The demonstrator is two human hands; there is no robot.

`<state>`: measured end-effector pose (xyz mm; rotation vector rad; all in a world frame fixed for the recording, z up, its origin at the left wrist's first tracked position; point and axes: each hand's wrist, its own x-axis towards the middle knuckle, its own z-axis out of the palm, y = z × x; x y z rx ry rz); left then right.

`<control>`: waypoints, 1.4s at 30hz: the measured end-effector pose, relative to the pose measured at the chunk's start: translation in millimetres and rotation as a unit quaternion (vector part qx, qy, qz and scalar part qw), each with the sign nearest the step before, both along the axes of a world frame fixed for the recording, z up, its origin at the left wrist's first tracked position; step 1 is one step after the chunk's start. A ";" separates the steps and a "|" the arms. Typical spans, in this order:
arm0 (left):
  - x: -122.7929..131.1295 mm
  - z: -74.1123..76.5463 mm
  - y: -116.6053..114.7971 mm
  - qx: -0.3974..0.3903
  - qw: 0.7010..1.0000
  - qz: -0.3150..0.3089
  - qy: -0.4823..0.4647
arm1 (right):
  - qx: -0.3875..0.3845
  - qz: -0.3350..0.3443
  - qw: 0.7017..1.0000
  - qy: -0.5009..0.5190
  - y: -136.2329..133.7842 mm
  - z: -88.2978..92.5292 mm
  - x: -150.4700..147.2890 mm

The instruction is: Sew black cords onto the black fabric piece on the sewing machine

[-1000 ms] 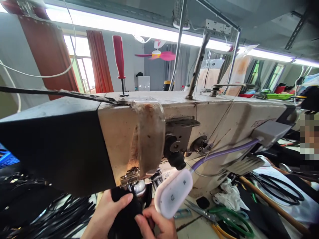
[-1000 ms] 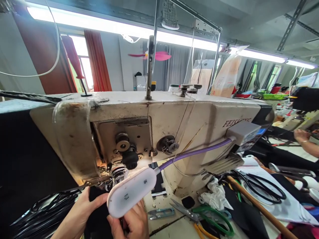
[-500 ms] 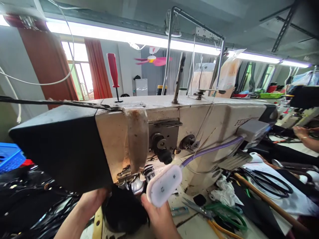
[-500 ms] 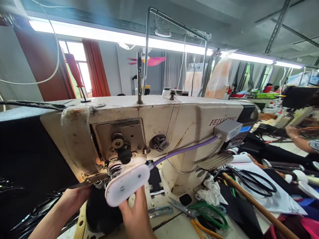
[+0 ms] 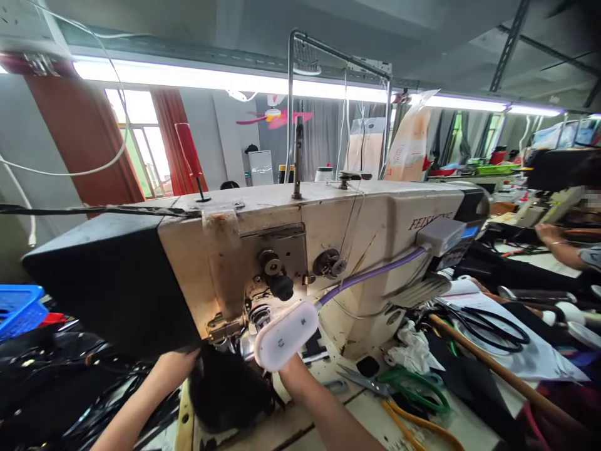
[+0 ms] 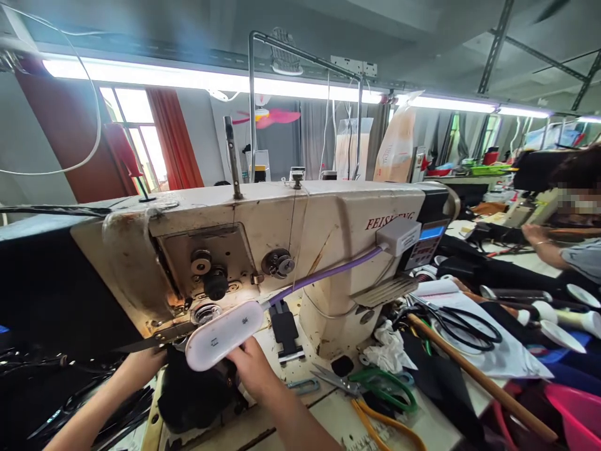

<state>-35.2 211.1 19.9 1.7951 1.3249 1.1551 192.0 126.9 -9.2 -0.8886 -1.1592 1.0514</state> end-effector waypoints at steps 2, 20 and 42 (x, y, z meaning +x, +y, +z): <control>-27.6 6.3 -22.0 -0.024 0.998 -0.004 0.051 | -0.008 0.002 1.000 0.014 0.1 -0.8 -1.2; 31.8 34.5 -82.8 0.111 0.961 -0.047 0.248 | 0.366 -0.258 0.819 -0.360 -23.7 10.9 -1.6; 56.1 10.4 -66.9 -0.116 0.986 -0.018 -0.120 | 0.375 -0.101 0.816 -0.427 -7.1 -6.9 27.2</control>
